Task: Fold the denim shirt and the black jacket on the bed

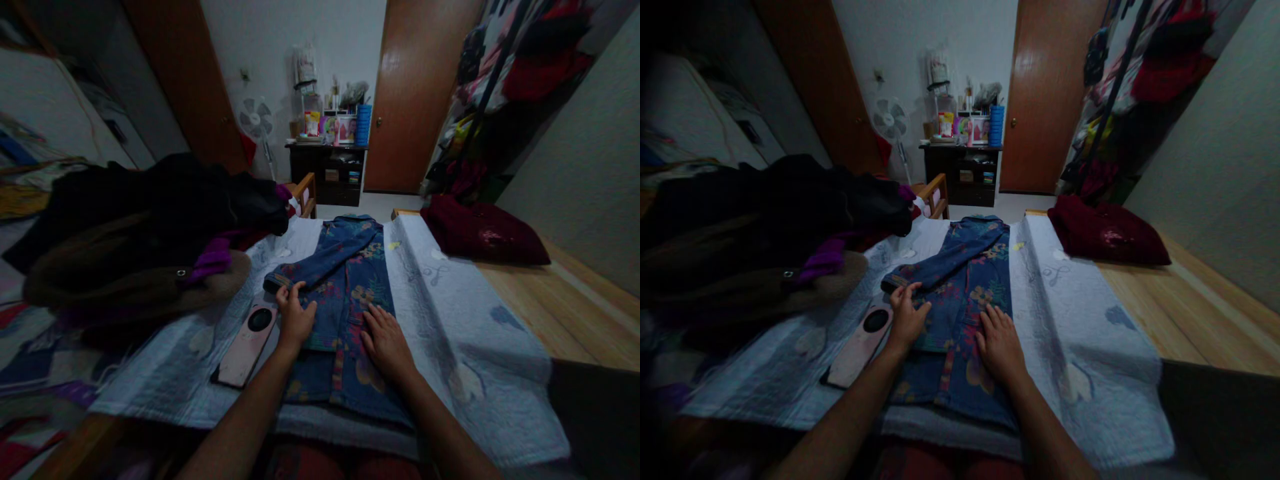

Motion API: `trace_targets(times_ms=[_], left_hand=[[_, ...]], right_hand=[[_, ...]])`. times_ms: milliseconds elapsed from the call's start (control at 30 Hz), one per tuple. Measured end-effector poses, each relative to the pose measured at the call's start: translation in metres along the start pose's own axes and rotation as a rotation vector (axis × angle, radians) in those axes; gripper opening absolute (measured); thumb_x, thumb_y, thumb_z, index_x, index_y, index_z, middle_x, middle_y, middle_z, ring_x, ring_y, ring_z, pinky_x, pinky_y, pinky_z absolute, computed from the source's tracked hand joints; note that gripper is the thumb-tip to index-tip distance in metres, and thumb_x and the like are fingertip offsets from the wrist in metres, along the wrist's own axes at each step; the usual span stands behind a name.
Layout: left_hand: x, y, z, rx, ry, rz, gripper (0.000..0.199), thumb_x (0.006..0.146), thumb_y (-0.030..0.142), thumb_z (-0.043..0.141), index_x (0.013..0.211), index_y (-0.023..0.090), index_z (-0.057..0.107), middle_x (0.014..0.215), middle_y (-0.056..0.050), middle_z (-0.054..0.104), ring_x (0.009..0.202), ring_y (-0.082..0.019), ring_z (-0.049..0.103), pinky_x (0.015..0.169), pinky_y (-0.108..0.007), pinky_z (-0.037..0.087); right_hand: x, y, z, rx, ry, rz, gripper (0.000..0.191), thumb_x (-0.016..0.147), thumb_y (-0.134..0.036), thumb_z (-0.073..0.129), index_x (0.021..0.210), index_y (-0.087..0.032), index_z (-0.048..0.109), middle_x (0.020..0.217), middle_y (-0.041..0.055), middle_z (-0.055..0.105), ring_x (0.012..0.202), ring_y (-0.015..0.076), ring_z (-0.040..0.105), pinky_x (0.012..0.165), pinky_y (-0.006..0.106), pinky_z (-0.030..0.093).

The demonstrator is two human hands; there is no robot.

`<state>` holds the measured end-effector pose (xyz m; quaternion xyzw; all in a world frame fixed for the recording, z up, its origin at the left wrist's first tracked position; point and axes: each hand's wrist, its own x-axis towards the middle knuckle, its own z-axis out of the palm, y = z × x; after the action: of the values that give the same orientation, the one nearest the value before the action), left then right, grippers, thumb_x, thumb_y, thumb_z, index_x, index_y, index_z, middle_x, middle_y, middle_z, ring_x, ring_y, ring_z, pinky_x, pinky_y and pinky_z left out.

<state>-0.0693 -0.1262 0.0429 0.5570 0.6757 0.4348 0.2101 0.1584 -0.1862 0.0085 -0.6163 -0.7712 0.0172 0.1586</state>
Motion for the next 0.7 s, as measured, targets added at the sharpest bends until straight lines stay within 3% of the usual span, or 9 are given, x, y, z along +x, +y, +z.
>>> trace_targets(times_ms=[133,333,467,567,700], left_hand=[[0.012,-0.007,0.004,-0.083,0.161,-0.121,0.051,0.072,0.015,0.063,0.121,0.025,0.052,0.131,-0.008,0.028,0.128,-0.024,0.037,0.112,-0.041,0.030],[0.034,-0.012,0.006,-0.105,-0.010,-0.159,0.052,0.072,0.018,0.063,0.123,0.020,0.052,0.116,-0.007,0.045,0.114,-0.023,0.051,0.105,-0.039,0.037],[0.038,-0.007,-0.001,-0.082,0.096,0.013,0.045,0.075,0.022,0.062,0.120,0.016,0.056,0.118,-0.010,0.052,0.118,-0.024,0.050,0.107,-0.038,0.036],[0.030,0.006,-0.013,-0.154,0.176,0.163,0.034,0.080,0.026,0.058,0.113,0.018,0.062,0.111,-0.007,0.059,0.110,-0.022,0.056,0.101,-0.035,0.041],[0.012,0.033,-0.026,-0.269,0.152,0.224,0.026,0.082,0.026,0.057,0.107,0.021,0.065,0.104,-0.003,0.064,0.102,-0.019,0.060,0.095,-0.033,0.045]], right_hand=[[0.000,0.000,0.001,0.012,0.018,0.001,0.046,0.093,-0.034,0.045,0.135,-0.015,0.052,0.145,0.0117,0.045,0.135,0.0287,0.036,0.111,0.046,0.029],[0.001,-0.001,0.000,0.024,0.000,0.015,0.046,0.092,-0.033,0.046,0.134,-0.016,0.053,0.145,0.0116,0.045,0.136,0.0287,0.036,0.110,0.047,0.029],[0.001,0.000,-0.001,0.031,-0.011,0.022,0.046,0.092,-0.033,0.046,0.135,-0.016,0.052,0.146,0.0116,0.043,0.136,0.0286,0.036,0.111,0.047,0.028],[0.001,0.000,0.000,0.043,-0.009,0.026,0.047,0.092,-0.033,0.046,0.135,-0.017,0.051,0.147,0.0110,0.043,0.136,0.0281,0.035,0.112,0.046,0.027],[0.001,0.000,-0.001,0.060,-0.003,0.033,0.047,0.091,-0.033,0.048,0.134,-0.017,0.052,0.146,0.0107,0.044,0.136,0.0277,0.035,0.113,0.045,0.026]])
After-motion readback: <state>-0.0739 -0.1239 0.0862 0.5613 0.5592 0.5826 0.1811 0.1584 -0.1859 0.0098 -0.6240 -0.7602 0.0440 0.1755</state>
